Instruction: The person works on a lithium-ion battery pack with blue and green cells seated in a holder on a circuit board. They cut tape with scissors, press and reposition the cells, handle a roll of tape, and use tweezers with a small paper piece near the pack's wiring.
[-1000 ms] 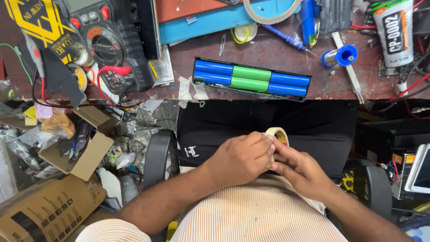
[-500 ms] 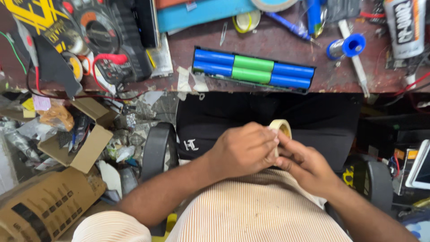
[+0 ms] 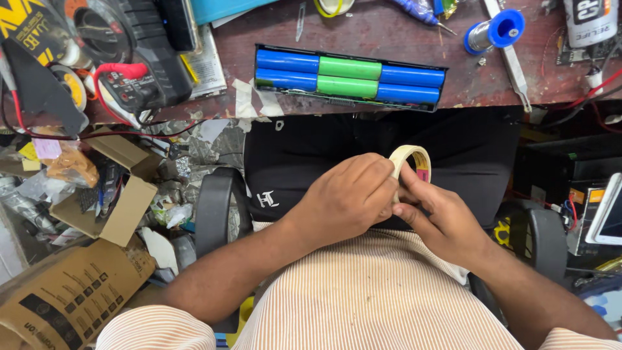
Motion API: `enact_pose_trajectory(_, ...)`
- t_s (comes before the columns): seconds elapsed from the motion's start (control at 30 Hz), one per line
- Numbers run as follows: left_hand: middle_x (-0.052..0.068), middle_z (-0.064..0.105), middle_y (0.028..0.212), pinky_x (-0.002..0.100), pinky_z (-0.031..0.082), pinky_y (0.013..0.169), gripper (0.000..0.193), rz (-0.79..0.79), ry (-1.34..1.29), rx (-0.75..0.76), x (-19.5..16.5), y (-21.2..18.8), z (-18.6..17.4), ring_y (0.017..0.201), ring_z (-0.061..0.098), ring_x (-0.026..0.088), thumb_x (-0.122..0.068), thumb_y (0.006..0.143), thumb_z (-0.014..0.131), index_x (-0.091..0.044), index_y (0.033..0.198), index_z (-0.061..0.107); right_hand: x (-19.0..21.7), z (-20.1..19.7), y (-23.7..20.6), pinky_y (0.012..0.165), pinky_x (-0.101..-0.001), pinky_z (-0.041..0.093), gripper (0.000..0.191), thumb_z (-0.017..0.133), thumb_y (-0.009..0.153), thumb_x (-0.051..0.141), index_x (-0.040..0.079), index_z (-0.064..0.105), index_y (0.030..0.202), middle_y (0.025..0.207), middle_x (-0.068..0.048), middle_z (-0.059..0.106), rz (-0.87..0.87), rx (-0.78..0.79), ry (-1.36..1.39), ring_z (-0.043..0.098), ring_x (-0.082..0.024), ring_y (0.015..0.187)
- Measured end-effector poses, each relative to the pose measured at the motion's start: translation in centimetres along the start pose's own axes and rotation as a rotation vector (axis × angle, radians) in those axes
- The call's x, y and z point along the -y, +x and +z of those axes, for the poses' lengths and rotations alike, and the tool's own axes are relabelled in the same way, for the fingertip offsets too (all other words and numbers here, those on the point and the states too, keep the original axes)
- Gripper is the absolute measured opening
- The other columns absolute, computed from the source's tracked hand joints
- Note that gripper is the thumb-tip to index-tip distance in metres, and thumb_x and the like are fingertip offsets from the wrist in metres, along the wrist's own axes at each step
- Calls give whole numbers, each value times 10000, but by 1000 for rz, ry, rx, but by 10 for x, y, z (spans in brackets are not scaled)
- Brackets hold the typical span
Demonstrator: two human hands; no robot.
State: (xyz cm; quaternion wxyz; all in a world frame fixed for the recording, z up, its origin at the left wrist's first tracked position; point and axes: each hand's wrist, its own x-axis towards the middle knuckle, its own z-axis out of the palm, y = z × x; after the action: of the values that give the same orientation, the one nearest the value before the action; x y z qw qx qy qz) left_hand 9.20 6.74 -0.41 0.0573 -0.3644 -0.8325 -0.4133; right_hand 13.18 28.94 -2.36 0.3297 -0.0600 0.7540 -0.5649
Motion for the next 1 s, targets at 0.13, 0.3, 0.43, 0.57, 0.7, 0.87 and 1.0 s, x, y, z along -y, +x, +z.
enact_pose_trajectory(0.13, 146, 585, 1016, 406, 571, 833, 221, -145, -121, -38, 4, -4, 3, 952, 637, 314, -165, 917, 695, -10, 988, 554, 5, -2, -1, 949, -284, 531, 647, 563, 989, 33, -65, 283, 1565, 1244, -156, 697, -152, 44, 116, 680, -183, 1127)
enact_pose_trajectory(0.3, 113, 599, 886, 363, 544, 736, 134, -509, -347, -46, 3, -8, -1, 818, 645, 284, -90, 895, 647, -9, 975, 575, 5, -14, -10, 598, -238, 440, 321, 584, 980, 71, -60, 664, 1262, 890, -64, 641, -159, -185, -99, 571, -90, 696)
enact_pose_trajectory(0.43, 92, 676, 860, 340, 576, 709, 91, -733, -676, -69, -1, -1, -16, 750, 689, 254, -81, 911, 596, -23, 980, 611, -6, -22, -13, 563, -222, 378, 244, 571, 966, 48, -73, 708, 1127, 841, -26, 621, -231, -244, -46, 516, -52, 654)
enact_pose_trajectory(0.57, 112, 696, 1012, 385, 578, 851, 301, -355, -496, -100, 5, 9, -40, 926, 688, 269, -136, 826, 705, -33, 1101, 640, -26, -28, -15, 503, -207, 303, 273, 559, 953, 36, -117, 719, 1112, 744, -14, 573, -15, -253, 309, 432, -34, 569)
enact_pose_trajectory(0.7, 95, 710, 1051, 411, 515, 841, 464, 26, -165, -6, 6, 14, -33, 962, 664, 269, -252, 679, 811, -46, 1081, 705, -49, -34, -19, 475, -211, 299, 279, 563, 914, 40, -147, 723, 1045, 641, -17, 591, 49, -168, 455, 425, -34, 519)
enact_pose_trajectory(0.87, -14, 694, 1115, 358, 509, 909, 165, 64, -245, 110, 9, 2, -22, 1049, 671, 192, -184, 920, 764, -112, 1057, 707, -66, -41, -22, 498, -243, 377, 324, 556, 886, 66, -160, 747, 1018, 684, -87, 654, 139, -42, 429, 504, -74, 556)
enact_pose_trajectory(1.0, 32, 658, 1011, 402, 484, 856, 182, 33, -374, 129, 4, -1, -14, 976, 656, 230, -225, 938, 748, -70, 949, 653, -52, -37, -10, 546, -259, 441, 337, 561, 980, 133, -147, 720, 1077, 815, -145, 690, 278, 75, 627, 554, -121, 633)
